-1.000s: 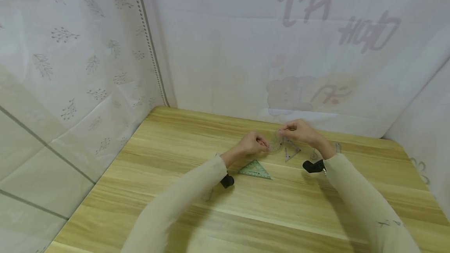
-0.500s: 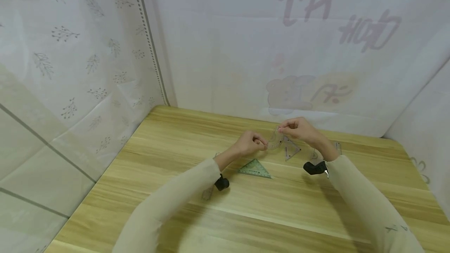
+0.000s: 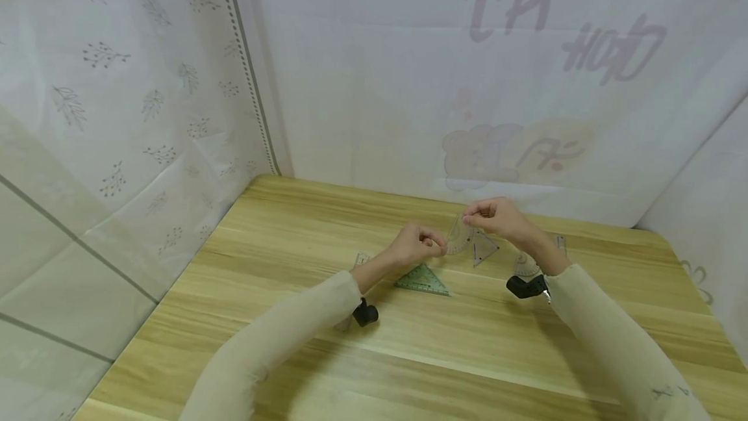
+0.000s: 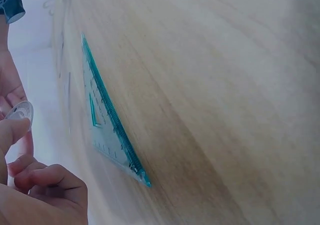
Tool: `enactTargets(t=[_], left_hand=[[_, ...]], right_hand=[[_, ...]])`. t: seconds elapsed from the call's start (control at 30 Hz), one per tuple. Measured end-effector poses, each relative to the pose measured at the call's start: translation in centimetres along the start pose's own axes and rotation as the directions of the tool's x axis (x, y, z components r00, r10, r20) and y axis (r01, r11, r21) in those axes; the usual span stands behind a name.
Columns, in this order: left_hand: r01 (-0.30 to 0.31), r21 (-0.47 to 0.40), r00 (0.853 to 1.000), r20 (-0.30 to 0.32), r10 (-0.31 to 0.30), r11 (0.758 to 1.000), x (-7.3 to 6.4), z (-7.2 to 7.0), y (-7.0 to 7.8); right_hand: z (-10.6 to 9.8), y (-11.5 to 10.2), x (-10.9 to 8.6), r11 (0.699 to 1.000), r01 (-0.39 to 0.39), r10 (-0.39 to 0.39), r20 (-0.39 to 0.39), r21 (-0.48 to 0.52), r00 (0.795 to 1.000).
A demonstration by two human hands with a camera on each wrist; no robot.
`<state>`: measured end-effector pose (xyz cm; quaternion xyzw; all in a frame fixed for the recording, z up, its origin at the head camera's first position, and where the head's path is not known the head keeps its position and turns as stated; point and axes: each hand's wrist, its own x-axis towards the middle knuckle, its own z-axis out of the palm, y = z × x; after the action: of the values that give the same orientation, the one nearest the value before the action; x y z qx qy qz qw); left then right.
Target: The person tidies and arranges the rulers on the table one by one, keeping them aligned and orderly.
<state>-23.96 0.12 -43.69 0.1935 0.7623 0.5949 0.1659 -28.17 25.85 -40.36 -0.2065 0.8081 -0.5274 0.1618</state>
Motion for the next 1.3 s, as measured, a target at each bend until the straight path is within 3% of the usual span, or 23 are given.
enactTargets(t=[0.2,0.47,0.7,1.0,1.3], left_hand=[[0.012,-0.052,1.000,-0.006,-0.012,0.999,-0.4,0.2,-0.1],[-0.033,0.007,0.999,0.003,0.033,0.999,-0.6,0.1,-0.5],[-0.024,0.053,1.000,0.020,0.023,0.998,-1.2,0.0,-0.5],[-0.032,0.081,0.999,0.039,0.029,0.996,-1.9,0.0,-0.2],[-0.014,0.051,0.999,0.034,0.013,0.999,-2.7,0.4,-0.2]], right_hand=[[0.3,-0.2,-0.2,1.000,-0.017,0.017,-0.019,-0.005,1.000],[0.8,-0.2,-0.7,1.000,0.015,-0.016,-0.021,-0.014,1.000],[1.2,-0.1,-1.1,0.998,0.050,-0.050,-0.008,-0.034,0.999],[1.7,-0.6,-1.9,0.999,0.039,-0.040,-0.018,-0.032,0.999],[2.1,-0.7,-2.6,0.998,0.045,-0.047,-0.026,-0.043,0.999]])
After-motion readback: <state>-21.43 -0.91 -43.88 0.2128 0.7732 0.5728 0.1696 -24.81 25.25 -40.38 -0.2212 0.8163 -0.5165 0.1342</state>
